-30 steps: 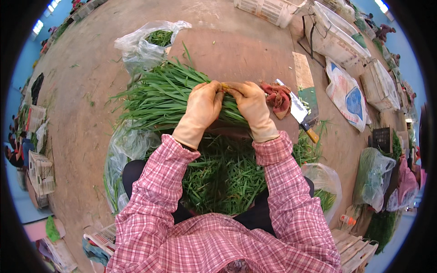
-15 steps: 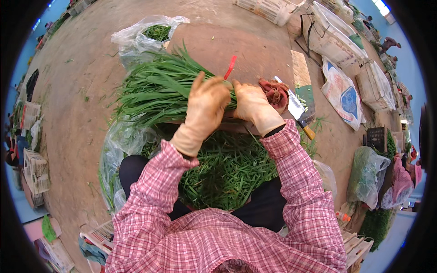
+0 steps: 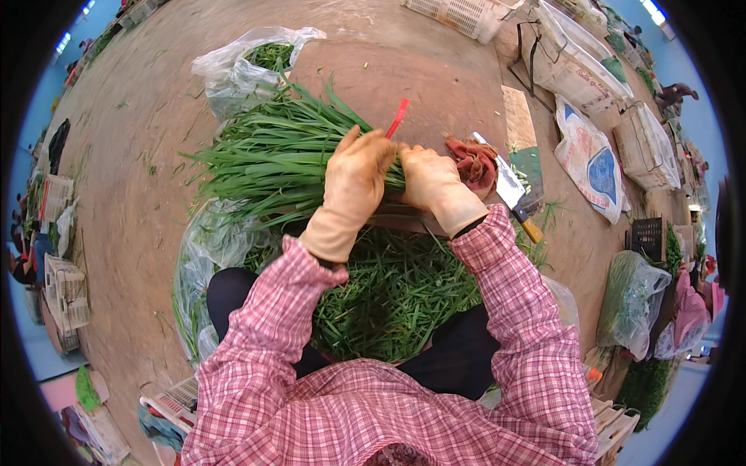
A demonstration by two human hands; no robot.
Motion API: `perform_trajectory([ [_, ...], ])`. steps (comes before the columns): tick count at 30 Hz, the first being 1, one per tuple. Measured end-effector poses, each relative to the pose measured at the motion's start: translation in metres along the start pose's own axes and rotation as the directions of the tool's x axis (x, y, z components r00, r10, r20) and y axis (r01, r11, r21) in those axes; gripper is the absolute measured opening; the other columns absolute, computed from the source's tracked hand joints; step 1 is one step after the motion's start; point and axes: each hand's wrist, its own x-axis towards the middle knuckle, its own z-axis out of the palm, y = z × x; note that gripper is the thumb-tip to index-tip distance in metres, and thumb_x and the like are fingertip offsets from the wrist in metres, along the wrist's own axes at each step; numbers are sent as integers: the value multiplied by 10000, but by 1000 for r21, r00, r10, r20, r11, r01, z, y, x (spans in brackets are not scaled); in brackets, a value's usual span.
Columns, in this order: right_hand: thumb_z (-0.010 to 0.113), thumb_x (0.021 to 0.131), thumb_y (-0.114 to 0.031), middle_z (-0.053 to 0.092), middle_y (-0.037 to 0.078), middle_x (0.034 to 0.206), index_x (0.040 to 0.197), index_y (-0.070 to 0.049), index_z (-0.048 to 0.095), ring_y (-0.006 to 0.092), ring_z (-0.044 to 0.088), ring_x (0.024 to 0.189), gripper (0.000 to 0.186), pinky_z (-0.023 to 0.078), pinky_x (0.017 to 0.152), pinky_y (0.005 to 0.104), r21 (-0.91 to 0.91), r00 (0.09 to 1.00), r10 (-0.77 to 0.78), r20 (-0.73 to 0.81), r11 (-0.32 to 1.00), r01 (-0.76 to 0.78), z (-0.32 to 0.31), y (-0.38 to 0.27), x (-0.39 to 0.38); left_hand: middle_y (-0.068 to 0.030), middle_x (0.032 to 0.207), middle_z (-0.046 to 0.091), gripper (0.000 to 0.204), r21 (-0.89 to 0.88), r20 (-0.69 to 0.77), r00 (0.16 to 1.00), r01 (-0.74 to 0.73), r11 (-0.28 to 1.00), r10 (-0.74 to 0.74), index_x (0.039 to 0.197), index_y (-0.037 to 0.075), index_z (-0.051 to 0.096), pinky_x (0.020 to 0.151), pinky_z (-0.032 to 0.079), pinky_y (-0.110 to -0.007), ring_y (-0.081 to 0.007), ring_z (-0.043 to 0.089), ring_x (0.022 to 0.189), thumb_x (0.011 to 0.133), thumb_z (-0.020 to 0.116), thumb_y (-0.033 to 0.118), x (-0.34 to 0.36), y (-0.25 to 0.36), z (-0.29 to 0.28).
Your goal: The person sorts green onions from a plastic bag, removes yellowed leaves by hand, gathers them into a bunch, ties the bundle with a red strap, and trims the roots using a large knife.
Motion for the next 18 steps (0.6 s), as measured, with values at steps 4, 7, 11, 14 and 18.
perform_trajectory([
  [4,876,662,-343,648,177,1170,1221,-22,529,354,644,1087,732,550,869,464,20,1000,-7,-10,1000,7,2,1,0,-162,864,684,106,14,29,992,120,993,-120,1012,90,643,926,510,-460,-364,672,950,907,633,99,12,-19,25],
  [7,874,666,-339,649,173,1167,1206,-33,540,350,644,1088,705,552,866,463,7,1000,1,-11,1000,-1,5,5,0,-163,836,676,85,121,192,959,189,975,-210,988,90,627,790,528,-456,-378,664,887,916,621,136,12,-24,30],
  [11,855,680,-397,640,182,1210,1294,-33,518,352,624,1133,790,521,928,449,90,999,-4,32,996,1,-6,3,-7,-174,747,662,110,223,269,932,183,957,-241,962,90,610,689,508,-485,-402,650,784,921,607,193,14,-28,30],
  [14,789,734,-506,591,221,1321,1391,-9,491,363,570,1221,876,463,1021,404,383,989,-145,-35,912,148,-16,25,-6,-182,732,659,117,221,261,923,227,948,-282,963,91,611,675,501,-506,-417,644,758,921,605,200,8,-33,29],
  [18,674,863,-500,579,234,1338,1328,9,564,334,569,1244,699,446,1044,400,664,944,329,7,705,-250,-43,51,20,-187,718,652,102,226,232,933,225,948,-277,944,89,612,676,496,-516,-424,639,749,912,610,186,8,-31,32],
])
